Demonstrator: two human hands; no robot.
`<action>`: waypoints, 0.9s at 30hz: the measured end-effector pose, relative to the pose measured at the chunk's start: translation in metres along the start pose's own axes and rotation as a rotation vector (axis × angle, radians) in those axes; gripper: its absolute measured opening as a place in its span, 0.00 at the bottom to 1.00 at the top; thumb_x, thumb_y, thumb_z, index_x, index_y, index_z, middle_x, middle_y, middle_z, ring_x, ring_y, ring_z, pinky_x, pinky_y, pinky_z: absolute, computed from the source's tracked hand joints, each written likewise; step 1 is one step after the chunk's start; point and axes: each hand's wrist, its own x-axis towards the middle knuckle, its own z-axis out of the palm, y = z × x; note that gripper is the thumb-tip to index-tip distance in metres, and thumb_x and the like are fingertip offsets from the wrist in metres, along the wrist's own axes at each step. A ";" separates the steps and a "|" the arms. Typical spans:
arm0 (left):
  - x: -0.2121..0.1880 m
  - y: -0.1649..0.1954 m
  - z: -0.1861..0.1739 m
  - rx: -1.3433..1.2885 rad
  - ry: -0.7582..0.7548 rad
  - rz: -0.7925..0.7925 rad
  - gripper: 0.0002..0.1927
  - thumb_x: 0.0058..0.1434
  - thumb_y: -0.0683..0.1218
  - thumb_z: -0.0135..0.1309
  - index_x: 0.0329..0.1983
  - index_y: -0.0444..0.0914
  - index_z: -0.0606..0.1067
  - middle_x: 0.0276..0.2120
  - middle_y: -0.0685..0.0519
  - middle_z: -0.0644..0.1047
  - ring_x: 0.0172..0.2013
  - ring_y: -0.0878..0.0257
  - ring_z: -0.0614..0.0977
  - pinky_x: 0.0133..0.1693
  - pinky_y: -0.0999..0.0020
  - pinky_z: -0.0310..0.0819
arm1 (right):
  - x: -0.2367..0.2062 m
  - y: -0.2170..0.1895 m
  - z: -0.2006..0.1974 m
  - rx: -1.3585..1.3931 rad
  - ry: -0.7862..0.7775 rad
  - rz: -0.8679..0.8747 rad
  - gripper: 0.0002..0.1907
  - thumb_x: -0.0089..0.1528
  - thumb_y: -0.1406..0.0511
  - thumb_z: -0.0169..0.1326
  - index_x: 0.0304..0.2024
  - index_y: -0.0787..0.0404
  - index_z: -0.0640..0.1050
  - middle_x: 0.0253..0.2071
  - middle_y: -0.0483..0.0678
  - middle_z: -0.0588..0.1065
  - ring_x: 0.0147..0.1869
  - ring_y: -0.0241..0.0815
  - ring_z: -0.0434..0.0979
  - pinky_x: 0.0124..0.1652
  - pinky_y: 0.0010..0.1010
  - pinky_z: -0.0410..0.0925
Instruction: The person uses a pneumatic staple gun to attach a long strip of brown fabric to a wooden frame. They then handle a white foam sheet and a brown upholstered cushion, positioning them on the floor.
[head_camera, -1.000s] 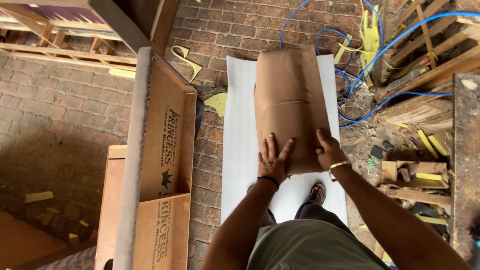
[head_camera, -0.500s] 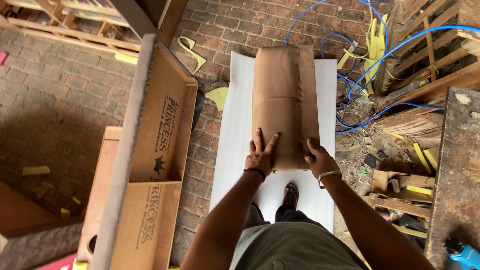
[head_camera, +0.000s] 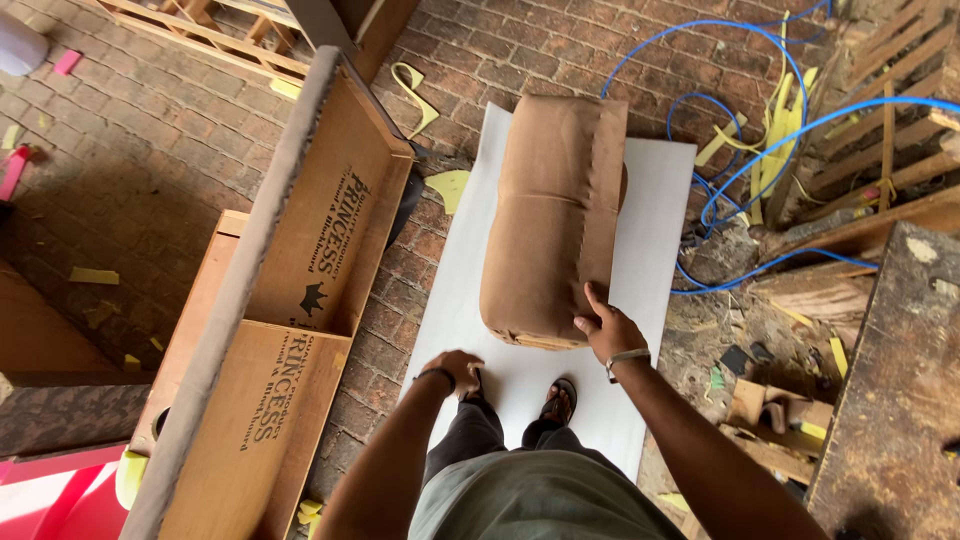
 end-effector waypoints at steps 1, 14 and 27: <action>0.000 -0.007 0.004 -0.105 0.056 0.007 0.27 0.60 0.48 0.59 0.65 0.57 0.73 0.60 0.55 0.77 0.60 0.58 0.78 0.63 0.60 0.72 | 0.000 -0.002 0.001 0.007 0.027 -0.015 0.37 0.63 0.51 0.56 0.74 0.33 0.60 0.68 0.54 0.68 0.69 0.55 0.70 0.63 0.42 0.67; 0.019 -0.070 -0.039 -0.611 0.225 0.126 0.24 0.62 0.54 0.59 0.62 0.52 0.76 0.56 0.55 0.80 0.55 0.60 0.82 0.58 0.63 0.74 | 0.000 -0.096 0.059 -0.024 0.397 -0.488 0.43 0.54 0.58 0.64 0.70 0.56 0.66 0.74 0.60 0.58 0.77 0.63 0.55 0.69 0.55 0.54; 0.063 -0.224 -0.149 -0.640 0.320 0.166 0.23 0.56 0.52 0.63 0.56 0.47 0.81 0.53 0.51 0.82 0.53 0.58 0.83 0.56 0.63 0.75 | 0.023 -0.194 0.089 -0.337 0.409 0.079 0.55 0.49 0.43 0.62 0.75 0.38 0.54 0.80 0.56 0.41 0.82 0.65 0.35 0.68 0.70 0.35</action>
